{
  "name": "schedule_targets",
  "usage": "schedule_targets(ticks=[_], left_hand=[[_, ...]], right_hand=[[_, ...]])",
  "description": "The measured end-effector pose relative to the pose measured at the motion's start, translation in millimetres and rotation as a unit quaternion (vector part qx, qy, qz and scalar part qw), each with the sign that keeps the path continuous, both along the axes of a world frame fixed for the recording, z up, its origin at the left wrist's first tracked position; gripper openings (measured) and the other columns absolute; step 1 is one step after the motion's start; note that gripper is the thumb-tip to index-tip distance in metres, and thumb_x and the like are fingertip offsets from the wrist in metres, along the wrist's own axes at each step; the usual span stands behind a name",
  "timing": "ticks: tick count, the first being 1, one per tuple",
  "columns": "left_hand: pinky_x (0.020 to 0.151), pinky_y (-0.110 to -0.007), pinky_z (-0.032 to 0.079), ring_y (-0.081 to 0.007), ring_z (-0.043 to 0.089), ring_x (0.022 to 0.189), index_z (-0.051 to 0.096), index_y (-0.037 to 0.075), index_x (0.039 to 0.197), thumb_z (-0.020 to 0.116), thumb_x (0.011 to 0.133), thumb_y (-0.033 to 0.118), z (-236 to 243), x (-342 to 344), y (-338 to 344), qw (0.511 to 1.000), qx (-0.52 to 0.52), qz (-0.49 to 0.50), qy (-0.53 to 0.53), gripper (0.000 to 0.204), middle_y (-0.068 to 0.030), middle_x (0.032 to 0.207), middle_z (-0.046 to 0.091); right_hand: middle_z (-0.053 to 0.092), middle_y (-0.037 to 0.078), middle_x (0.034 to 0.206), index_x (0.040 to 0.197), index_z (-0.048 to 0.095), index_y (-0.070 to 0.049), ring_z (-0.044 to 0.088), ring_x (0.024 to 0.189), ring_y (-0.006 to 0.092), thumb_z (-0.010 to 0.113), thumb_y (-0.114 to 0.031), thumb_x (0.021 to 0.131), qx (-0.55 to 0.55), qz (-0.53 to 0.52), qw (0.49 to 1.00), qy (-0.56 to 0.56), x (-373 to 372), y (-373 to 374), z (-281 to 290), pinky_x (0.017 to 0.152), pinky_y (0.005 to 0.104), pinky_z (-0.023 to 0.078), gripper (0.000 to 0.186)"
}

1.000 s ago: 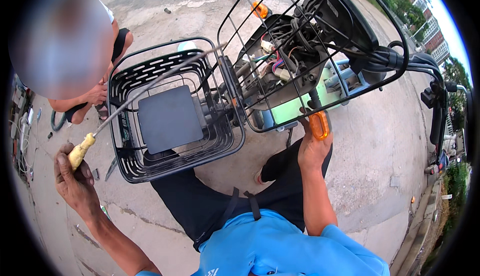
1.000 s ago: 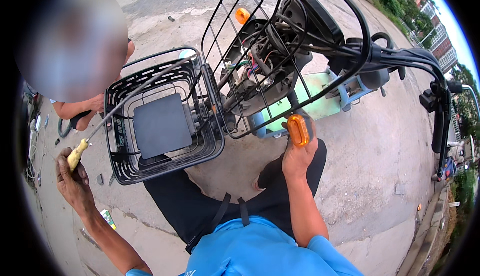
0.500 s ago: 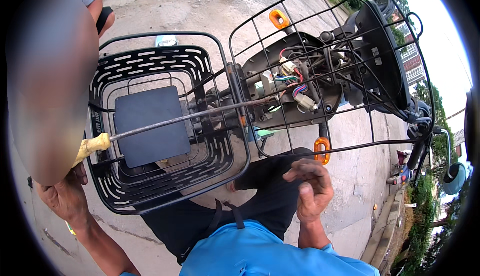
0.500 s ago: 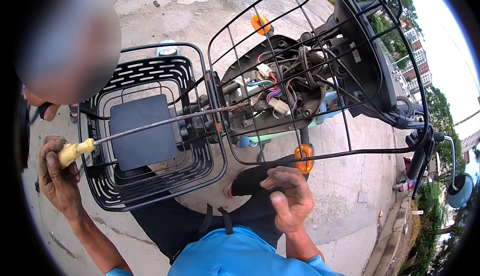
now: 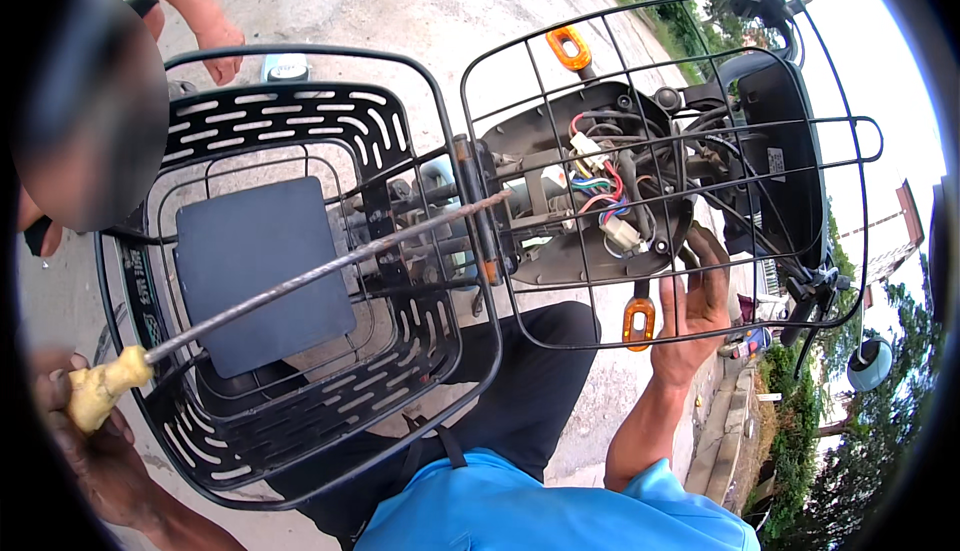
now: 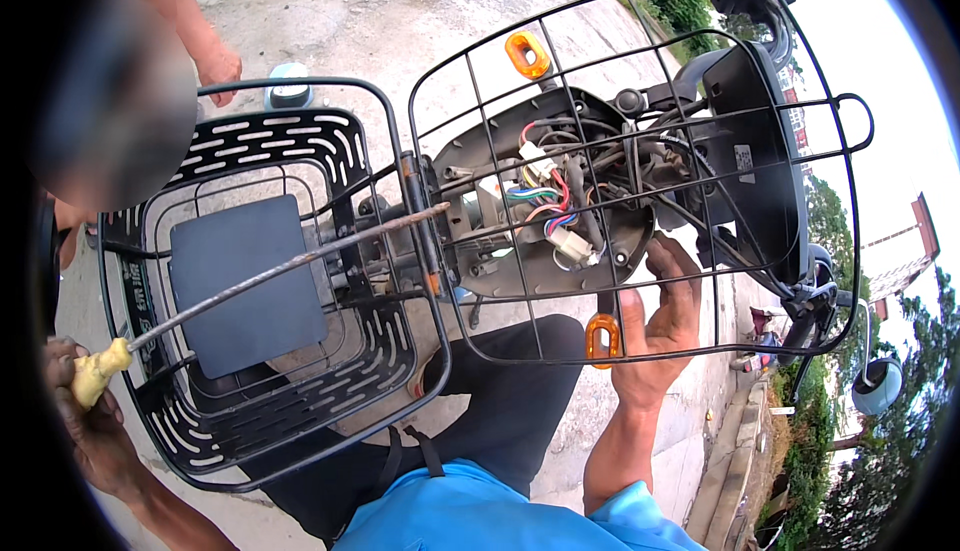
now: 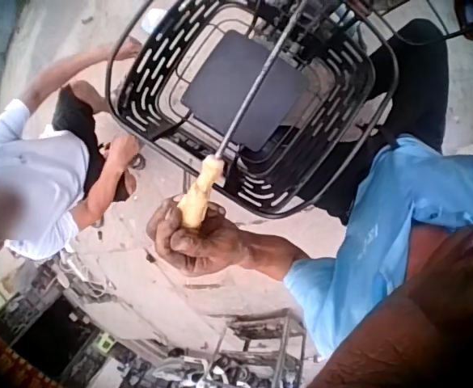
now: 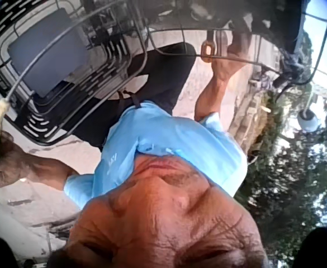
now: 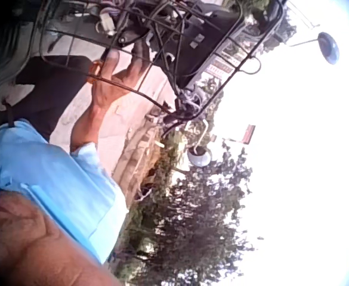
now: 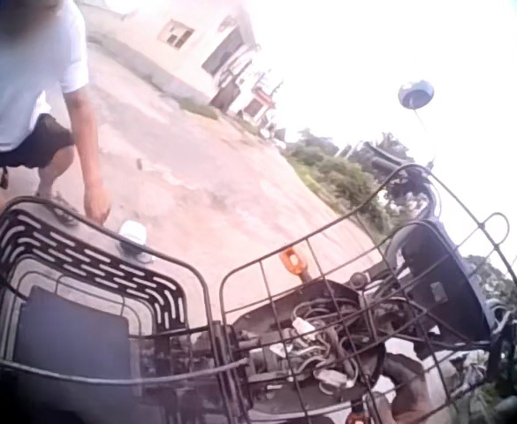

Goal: The person uses a screwdriver to remove screws from the front housing of an electric scooter. They then detach the front cover and headlight assembly, exposing the internal wiring. The person proceeds to adjust the wires and components within the handlebar area.

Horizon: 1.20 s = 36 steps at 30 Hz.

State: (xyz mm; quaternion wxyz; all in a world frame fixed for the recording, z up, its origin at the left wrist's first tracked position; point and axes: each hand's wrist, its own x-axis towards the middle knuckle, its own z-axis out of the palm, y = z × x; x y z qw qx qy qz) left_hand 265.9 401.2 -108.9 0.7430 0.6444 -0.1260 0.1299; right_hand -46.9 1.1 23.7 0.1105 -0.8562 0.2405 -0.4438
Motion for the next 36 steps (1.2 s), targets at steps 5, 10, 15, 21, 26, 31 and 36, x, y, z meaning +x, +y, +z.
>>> schedule_targets(ticks=[5, 10, 15, 21, 26, 31, 36], left_hand=[[0.060, -0.020, 0.045, -0.0140, 0.054, 0.082, 0.059, -0.001, 0.114, 0.044, 0.105, 0.026, 8, -3, -38, 0.986, 0.001, -0.133, -0.097, 0.032, -0.0195, 0.116, 0.051], [0.096, -0.037, 0.045, -0.0236, 0.051, 0.108, 0.057, 0.000, 0.112, 0.046, 0.104, 0.022, 5, -4, -48, 0.987, 0.015, -0.121, -0.108, 0.026, -0.0180, 0.120, 0.050], [0.071, -0.037, 0.054, -0.0303, 0.065, 0.082, 0.062, -0.008, 0.105, 0.057, 0.099, 0.020, 42, 0, -83, 0.962, -0.002, -0.105, -0.252, 0.029, -0.0230, 0.095, 0.064], [0.083, -0.039, 0.051, -0.0300, 0.061, 0.090, 0.058, -0.005, 0.105, 0.051, 0.103, 0.021, 52, -3, -83, 0.946, 0.090, -0.174, -0.258, 0.027, -0.0231, 0.103, 0.061], [0.083, -0.040, 0.051, -0.0298, 0.060, 0.092, 0.058, -0.004, 0.105, 0.053, 0.102, 0.024, 48, -3, -86, 0.963, 0.069, -0.161, -0.206, 0.028, -0.0219, 0.104, 0.059], [0.080, -0.041, 0.054, -0.0300, 0.059, 0.090, 0.058, -0.002, 0.101, 0.055, 0.099, 0.029, 42, 5, -80, 0.979, 0.022, -0.144, -0.144, 0.031, -0.0217, 0.107, 0.056], [0.072, -0.036, 0.055, -0.0295, 0.059, 0.087, 0.058, -0.001, 0.098, 0.055, 0.097, 0.030, 35, 9, -71, 0.986, -0.028, -0.111, -0.120, 0.031, -0.0209, 0.105, 0.057]], right_hand=[[0.058, 0.019, 0.122, 0.117, 0.066, -0.001, 0.054, 0.116, 0.0343, 0.081, -0.015, 0.074, -0.236, -0.091, 0.961, 0.112, 15, -4, 18, 0.099, 0.0465, 0.043, 0.048], [0.059, 0.018, 0.114, 0.116, 0.070, -0.007, 0.052, 0.106, 0.0319, 0.085, -0.015, 0.065, -0.302, -0.102, 0.933, 0.168, 30, 1, 28, 0.085, 0.0420, 0.045, 0.054], [0.063, 0.010, 0.091, 0.116, 0.069, -0.007, 0.056, 0.080, 0.0286, 0.082, -0.023, 0.068, -0.315, -0.020, 0.926, 0.208, 40, 7, 24, 0.075, 0.0410, 0.046, 0.052], [0.062, 0.006, 0.114, 0.136, 0.060, -0.016, 0.054, 0.094, 0.0266, 0.085, -0.034, 0.062, -0.274, -0.103, 0.893, 0.342, 62, 14, 33, 0.085, 0.0414, 0.041, 0.080], [0.062, 0.003, 0.097, 0.121, 0.064, -0.018, 0.055, 0.088, 0.0266, 0.081, -0.021, 0.063, -0.304, -0.051, 0.885, 0.348, 52, -9, 31, 0.084, 0.0426, 0.040, 0.061], [0.053, 0.003, 0.085, 0.105, 0.059, -0.014, 0.053, 0.081, 0.0262, 0.086, -0.015, 0.050, -0.218, 0.071, 0.947, 0.225, 39, -32, 26, 0.073, 0.0409, 0.038, 0.062], [0.050, 0.004, 0.076, 0.097, 0.057, -0.013, 0.050, 0.070, 0.0268, 0.082, -0.014, 0.054, -0.135, 0.112, 0.969, 0.175, 41, -32, 25, 0.066, 0.0387, 0.036, 0.050]])
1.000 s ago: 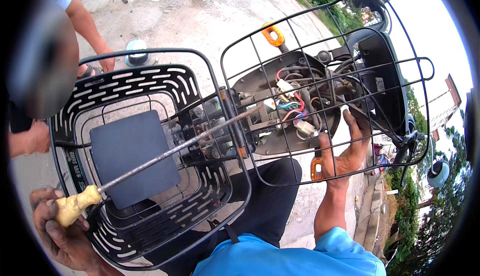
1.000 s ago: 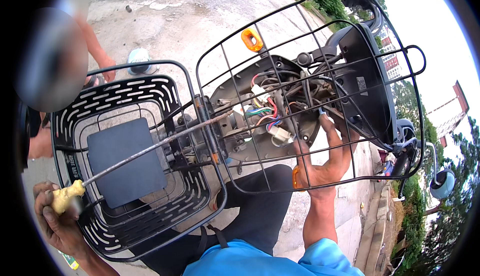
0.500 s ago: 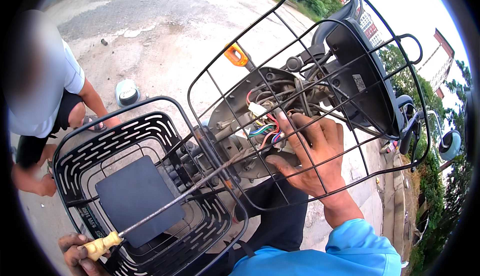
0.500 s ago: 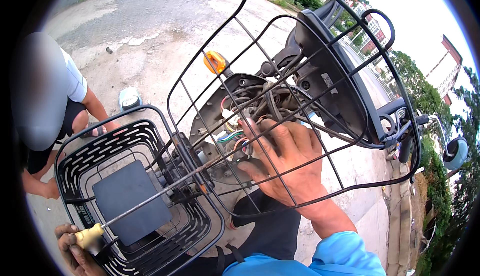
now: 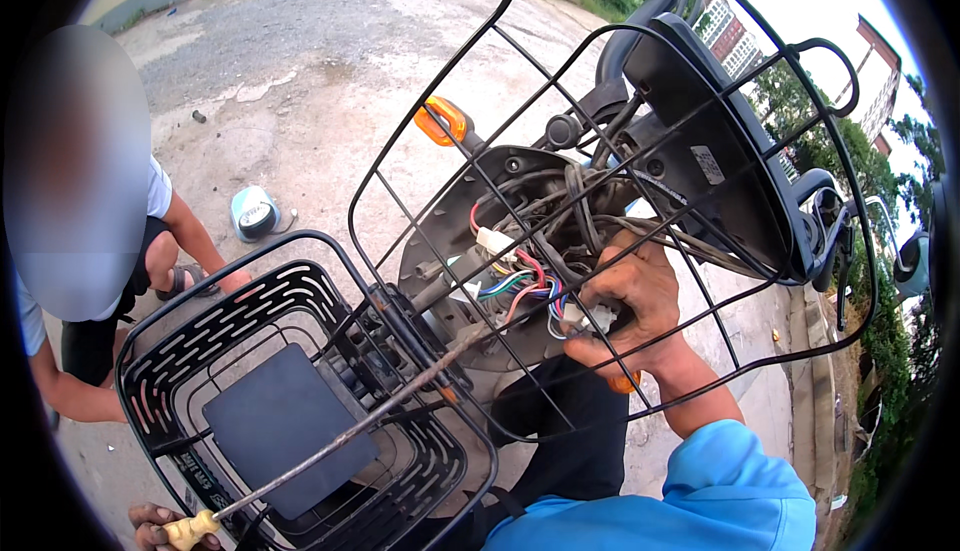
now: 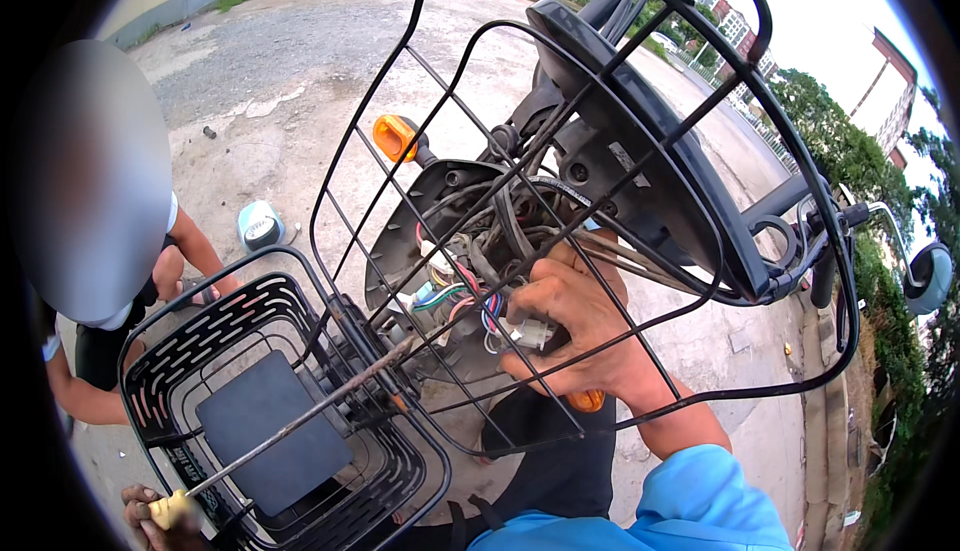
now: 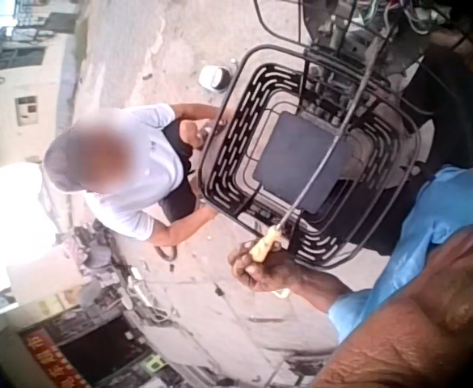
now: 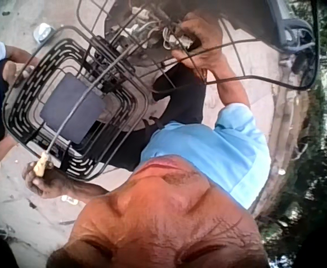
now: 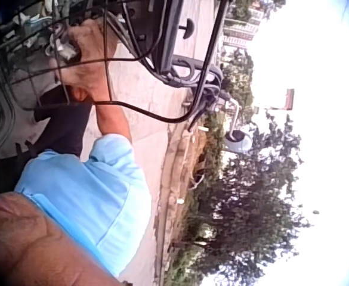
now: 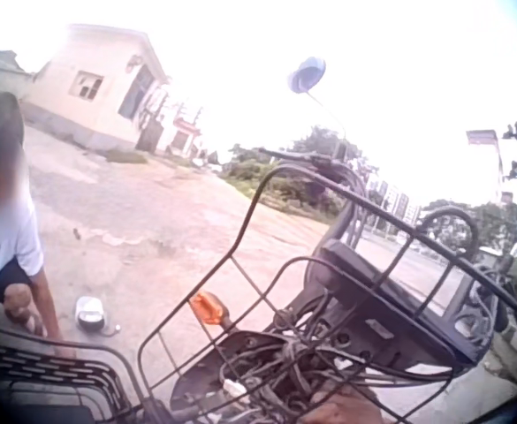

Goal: The person uses a screwdriver to remove screws from the front housing of an electric scooter. They then detach the front cover and headlight assembly, exposing the internal wiring. The person proceeds to adjust the wires and components within the handlebar area.

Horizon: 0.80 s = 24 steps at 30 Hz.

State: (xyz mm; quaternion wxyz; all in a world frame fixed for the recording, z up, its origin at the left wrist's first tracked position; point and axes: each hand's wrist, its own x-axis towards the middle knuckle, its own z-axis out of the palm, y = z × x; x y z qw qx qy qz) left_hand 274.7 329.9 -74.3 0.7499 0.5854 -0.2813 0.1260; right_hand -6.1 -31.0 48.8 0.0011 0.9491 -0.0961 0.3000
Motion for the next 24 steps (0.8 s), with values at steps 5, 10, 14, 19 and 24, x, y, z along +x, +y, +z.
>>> schedule_targets(ticks=[5, 10, 14, 19, 24], left_hand=[[0.062, -0.031, 0.057, -0.0276, 0.060, 0.086, 0.060, -0.002, 0.100, 0.056, 0.096, 0.028, 12, 4, 14, 0.997, -0.077, 0.014, 0.001, 0.030, -0.0207, 0.103, 0.058], [0.058, -0.031, 0.061, -0.0282, 0.062, 0.082, 0.058, -0.004, 0.103, 0.054, 0.098, 0.026, 20, 8, 8, 0.989, -0.142, -0.016, 0.030, 0.030, -0.0217, 0.104, 0.058], [0.056, -0.031, 0.061, -0.0295, 0.064, 0.075, 0.057, -0.005, 0.104, 0.051, 0.100, 0.025, 30, 13, -6, 0.994, -0.096, -0.008, -0.042, 0.030, -0.0233, 0.107, 0.058], [0.059, -0.032, 0.062, -0.0310, 0.064, 0.075, 0.055, -0.006, 0.106, 0.052, 0.100, 0.024, 41, 18, -29, 0.993, -0.049, -0.014, -0.108, 0.031, -0.0254, 0.105, 0.059], [0.058, -0.032, 0.061, -0.0340, 0.063, 0.081, 0.056, -0.006, 0.105, 0.051, 0.101, 0.022, 58, 21, -47, 0.985, -0.011, -0.011, -0.174, 0.029, -0.0254, 0.104, 0.059]], right_hand=[[0.054, 0.002, 0.081, 0.121, 0.065, -0.014, 0.051, 0.073, 0.0253, 0.081, -0.019, 0.057, -0.102, -0.064, 0.991, 0.053, 8, 3, 3, 0.071, 0.0388, 0.041, 0.066], [0.053, 0.001, 0.080, 0.123, 0.067, -0.012, 0.052, 0.074, 0.0235, 0.081, -0.023, 0.055, -0.113, -0.036, 0.992, 0.037, 5, 1, 2, 0.068, 0.0377, 0.043, 0.070], [0.051, 0.003, 0.076, 0.105, 0.070, -0.011, 0.052, 0.068, 0.0226, 0.080, -0.026, 0.053, -0.079, -0.013, 0.997, -0.001, 3, -6, -1, 0.063, 0.0358, 0.043, 0.055], [0.058, 0.002, 0.073, 0.100, 0.074, -0.012, 0.056, 0.068, 0.0226, 0.080, -0.021, 0.050, -0.067, -0.014, 0.997, -0.027, 0, -9, -6, 0.067, 0.0348, 0.044, 0.051], [0.052, 0.003, 0.076, 0.099, 0.070, -0.010, 0.054, 0.070, 0.0241, 0.080, -0.030, 0.051, -0.083, 0.009, 0.996, -0.039, 2, -12, -11, 0.066, 0.0379, 0.043, 0.053]])
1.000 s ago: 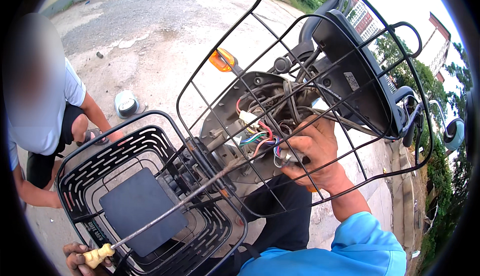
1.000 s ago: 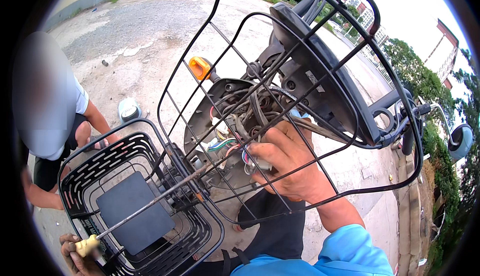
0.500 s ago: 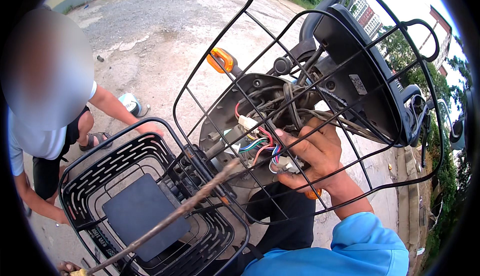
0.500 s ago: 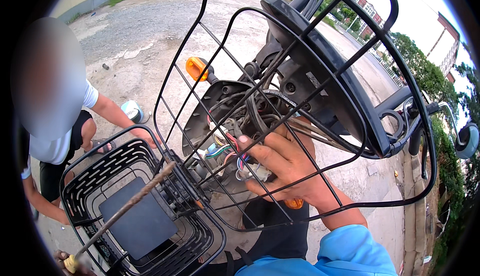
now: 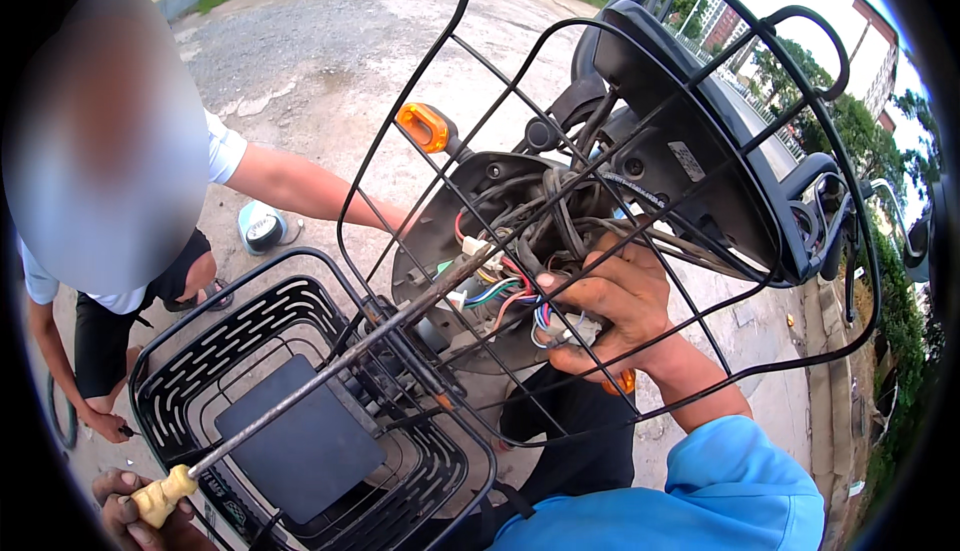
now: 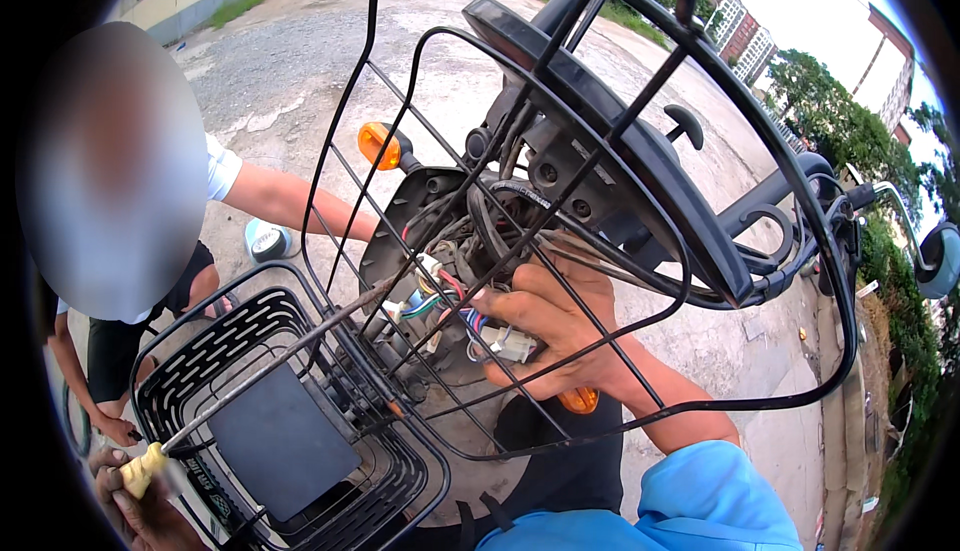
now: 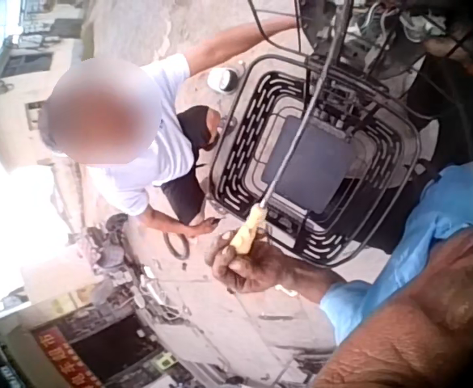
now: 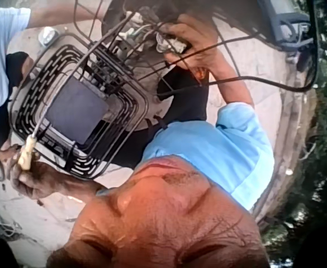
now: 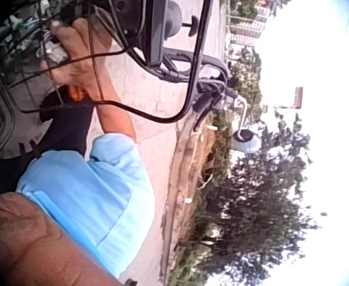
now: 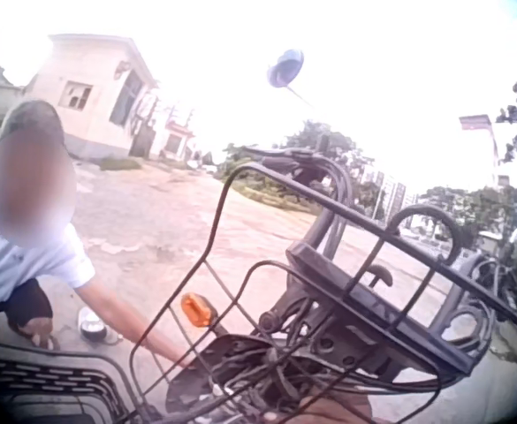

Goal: The person uses a screwdriver to remove screws from the front housing of an electric scooter. They then detach the front cover and headlight assembly, exposing the internal wiring. The person proceeds to adjust the wires and components within the handlebar area.

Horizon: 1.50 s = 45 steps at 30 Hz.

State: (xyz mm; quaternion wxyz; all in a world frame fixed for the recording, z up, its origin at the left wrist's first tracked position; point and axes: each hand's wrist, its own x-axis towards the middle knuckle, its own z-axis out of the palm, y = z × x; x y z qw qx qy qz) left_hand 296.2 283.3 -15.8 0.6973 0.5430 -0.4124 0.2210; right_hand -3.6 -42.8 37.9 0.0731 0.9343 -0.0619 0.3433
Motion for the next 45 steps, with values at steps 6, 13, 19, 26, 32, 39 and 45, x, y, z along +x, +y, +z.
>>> schedule_targets(ticks=[6, 13, 19, 26, 32, 39, 45], left_hand=[[0.086, -0.042, 0.054, -0.0330, 0.061, 0.097, 0.056, -0.005, 0.106, 0.047, 0.105, 0.025, 24, 3, -33, 0.995, 0.059, -0.055, -0.059, 0.032, -0.0215, 0.106, 0.059], [0.066, -0.022, 0.049, -0.0173, 0.056, 0.095, 0.054, 0.002, 0.115, 0.040, 0.105, 0.016, 7, -7, -22, 0.996, 0.084, -0.036, 0.008, 0.023, -0.0165, 0.119, 0.050], [0.068, -0.022, 0.049, -0.0160, 0.057, 0.091, 0.055, 0.001, 0.113, 0.041, 0.105, 0.017, 5, -14, -31, 0.993, 0.080, -0.046, 0.070, 0.023, -0.0160, 0.119, 0.050], [0.070, -0.023, 0.048, -0.0166, 0.057, 0.091, 0.054, 0.000, 0.114, 0.045, 0.104, 0.020, 3, -18, -29, 0.994, 0.088, -0.015, 0.058, 0.024, -0.0160, 0.120, 0.051], [0.086, -0.043, 0.052, -0.0329, 0.060, 0.096, 0.055, -0.005, 0.109, 0.047, 0.104, 0.031, 26, -41, -34, 0.971, 0.151, 0.071, -0.173, 0.037, -0.0211, 0.106, 0.060], [0.097, -0.046, 0.047, -0.0358, 0.060, 0.107, 0.056, -0.007, 0.125, 0.060, 0.099, 0.037, 50, -29, 1, 0.925, 0.356, 0.053, -0.123, 0.051, -0.0214, 0.117, 0.063], [0.077, -0.028, 0.044, -0.0192, 0.056, 0.089, 0.057, -0.005, 0.106, 0.054, 0.100, 0.035, 87, -6, -8, 0.907, 0.407, 0.060, -0.086, 0.041, -0.0143, 0.100, 0.057]], right_hand=[[0.063, 0.004, 0.080, 0.102, 0.072, -0.012, 0.059, 0.073, 0.0248, 0.081, -0.020, 0.053, 0.029, -0.019, 0.999, 0.022, -7, 0, 0, 0.070, 0.0353, 0.047, 0.050], [0.060, 0.004, 0.077, 0.100, 0.070, -0.011, 0.056, 0.069, 0.0246, 0.081, -0.017, 0.054, 0.050, 0.001, 0.999, 0.017, -1, 3, 5, 0.066, 0.0356, 0.045, 0.048], [0.058, 0.004, 0.075, 0.100, 0.070, -0.010, 0.055, 0.067, 0.0245, 0.081, -0.018, 0.054, 0.038, 0.000, 0.999, 0.021, -3, 2, 5, 0.065, 0.0354, 0.044, 0.047], [0.058, 0.004, 0.075, 0.100, 0.070, -0.011, 0.056, 0.068, 0.0242, 0.081, -0.019, 0.055, 0.041, 0.008, 0.999, 0.021, -2, 2, 5, 0.066, 0.0358, 0.044, 0.047], [0.058, 0.004, 0.075, 0.103, 0.071, -0.011, 0.056, 0.068, 0.0236, 0.081, -0.020, 0.054, 0.038, 0.002, 0.999, 0.025, -3, 1, 2, 0.064, 0.0351, 0.044, 0.051], [0.054, 0.004, 0.074, 0.112, 0.070, -0.012, 0.053, 0.067, 0.0241, 0.081, -0.021, 0.054, 0.036, 0.010, 0.999, 0.011, -2, 4, 6, 0.064, 0.0360, 0.043, 0.060], [0.055, 0.004, 0.078, 0.116, 0.069, -0.014, 0.054, 0.071, 0.0243, 0.084, -0.021, 0.061, 0.057, -0.004, 0.998, 0.012, -5, 6, 4, 0.067, 0.0364, 0.044, 0.058]])
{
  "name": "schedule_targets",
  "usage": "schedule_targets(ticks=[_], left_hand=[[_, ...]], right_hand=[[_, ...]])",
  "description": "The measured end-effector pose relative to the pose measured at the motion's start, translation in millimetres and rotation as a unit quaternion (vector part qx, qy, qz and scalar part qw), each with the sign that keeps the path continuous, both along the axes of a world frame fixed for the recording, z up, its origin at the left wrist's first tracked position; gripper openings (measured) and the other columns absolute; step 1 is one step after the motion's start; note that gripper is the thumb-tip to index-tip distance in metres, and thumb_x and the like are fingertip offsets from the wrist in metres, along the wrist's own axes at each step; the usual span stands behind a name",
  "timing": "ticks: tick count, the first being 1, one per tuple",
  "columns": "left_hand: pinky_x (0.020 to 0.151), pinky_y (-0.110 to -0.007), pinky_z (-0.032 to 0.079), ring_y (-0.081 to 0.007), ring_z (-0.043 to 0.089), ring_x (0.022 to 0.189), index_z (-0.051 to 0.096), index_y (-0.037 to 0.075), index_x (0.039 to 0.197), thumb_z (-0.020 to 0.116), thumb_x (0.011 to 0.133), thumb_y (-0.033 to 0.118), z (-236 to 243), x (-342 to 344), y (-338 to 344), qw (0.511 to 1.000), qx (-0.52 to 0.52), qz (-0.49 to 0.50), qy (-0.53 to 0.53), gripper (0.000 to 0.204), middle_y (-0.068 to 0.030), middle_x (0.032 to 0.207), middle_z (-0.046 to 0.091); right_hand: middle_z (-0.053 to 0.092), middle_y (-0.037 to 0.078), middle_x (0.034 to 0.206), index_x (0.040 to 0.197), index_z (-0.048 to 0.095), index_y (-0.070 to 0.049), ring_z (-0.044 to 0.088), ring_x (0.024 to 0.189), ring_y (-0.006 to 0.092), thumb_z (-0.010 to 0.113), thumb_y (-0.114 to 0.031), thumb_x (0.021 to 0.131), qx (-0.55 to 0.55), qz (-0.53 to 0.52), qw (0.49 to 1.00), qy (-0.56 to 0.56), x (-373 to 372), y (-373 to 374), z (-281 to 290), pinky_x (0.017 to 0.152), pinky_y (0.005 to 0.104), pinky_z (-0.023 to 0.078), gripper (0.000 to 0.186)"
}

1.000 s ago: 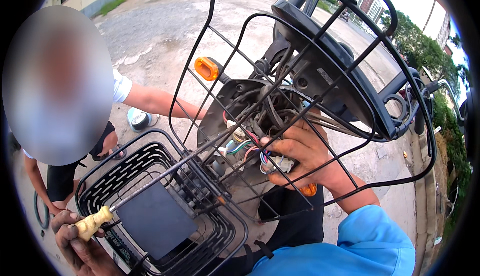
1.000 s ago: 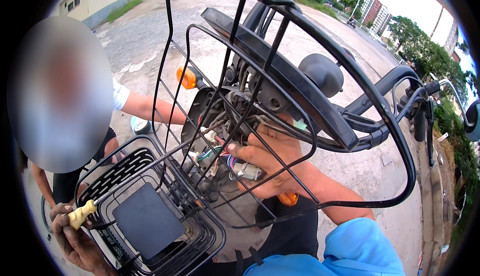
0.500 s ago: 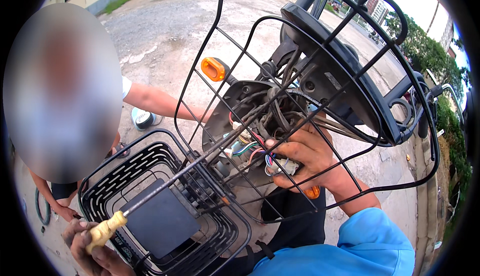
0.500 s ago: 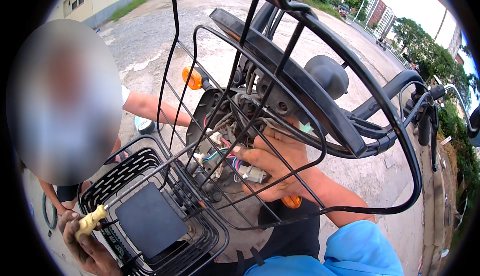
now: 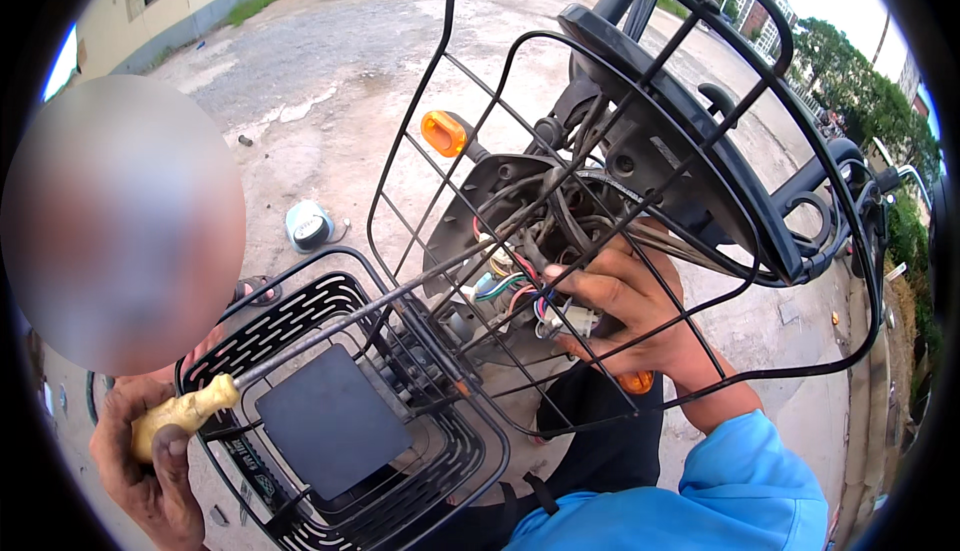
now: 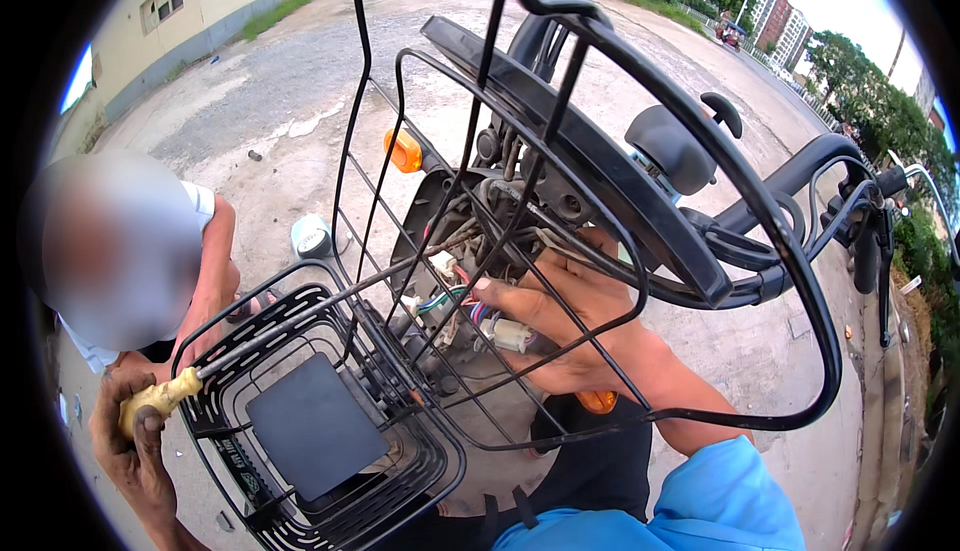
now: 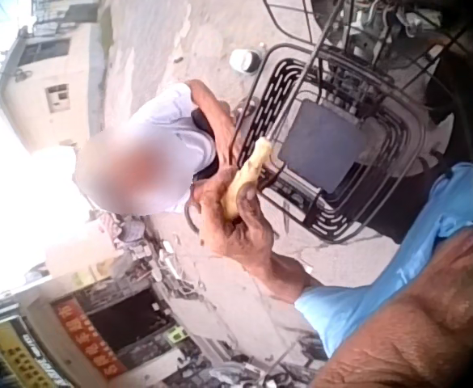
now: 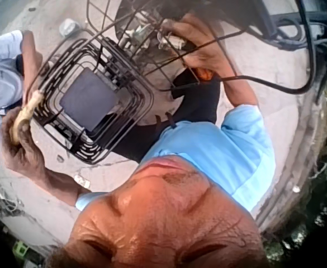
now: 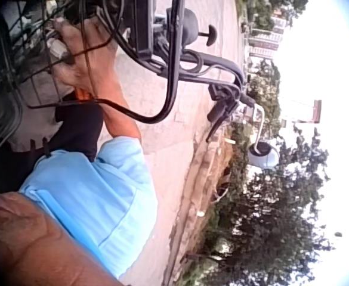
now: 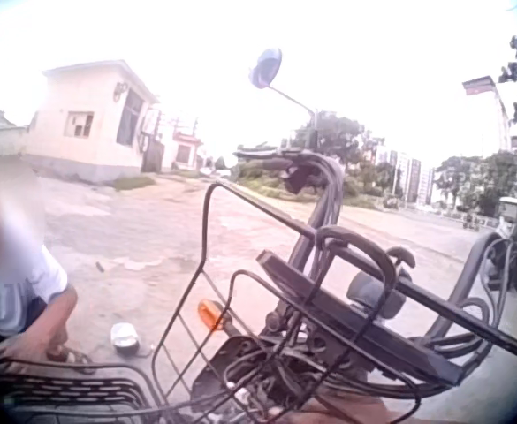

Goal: The person uses a screwdriver to remove screws from the front housing of an electric scooter. They then detach the front cover and headlight assembly, exposing the internal wiring. The person proceeds to adjust the wires and components within the handlebar area.

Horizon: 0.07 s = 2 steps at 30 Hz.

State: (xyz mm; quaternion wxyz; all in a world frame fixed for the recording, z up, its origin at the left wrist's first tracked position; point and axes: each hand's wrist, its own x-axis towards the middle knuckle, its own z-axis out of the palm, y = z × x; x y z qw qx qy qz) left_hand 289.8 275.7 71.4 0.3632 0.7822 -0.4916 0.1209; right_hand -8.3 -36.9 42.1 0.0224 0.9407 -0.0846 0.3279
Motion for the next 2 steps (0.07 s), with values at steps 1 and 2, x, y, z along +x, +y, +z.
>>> schedule_targets(ticks=[1, 2], left_hand=[[0.081, -0.033, 0.040, -0.0210, 0.054, 0.088, 0.057, -0.008, 0.105, 0.060, 0.096, 0.039, 10.5, -1.4, -3.5, 0.999, -0.025, -0.013, 0.035, 0.047, -0.0127, 0.093, 0.059], [0.082, -0.031, 0.041, -0.0208, 0.055, 0.088, 0.057, -0.007, 0.110, 0.060, 0.096, 0.040, 7.6, -0.8, -8.0, 0.998, -0.052, -0.018, 0.033, 0.049, -0.0146, 0.097, 0.058]], right_hand=[[0.061, 0.004, 0.087, 0.122, 0.066, -0.015, 0.058, 0.077, 0.0242, 0.086, -0.025, 0.062, -0.004, 0.022, 0.999, -0.023, -0.8, -1.2, -0.6, 0.072, 0.0373, 0.046, 0.064], [0.066, 0.004, 0.096, 0.127, 0.063, -0.016, 0.062, 0.084, 0.0241, 0.088, -0.030, 0.063, -0.010, 0.032, 0.999, -0.038, -5.4, -3.6, -3.8, 0.076, 0.0383, 0.048, 0.070]])
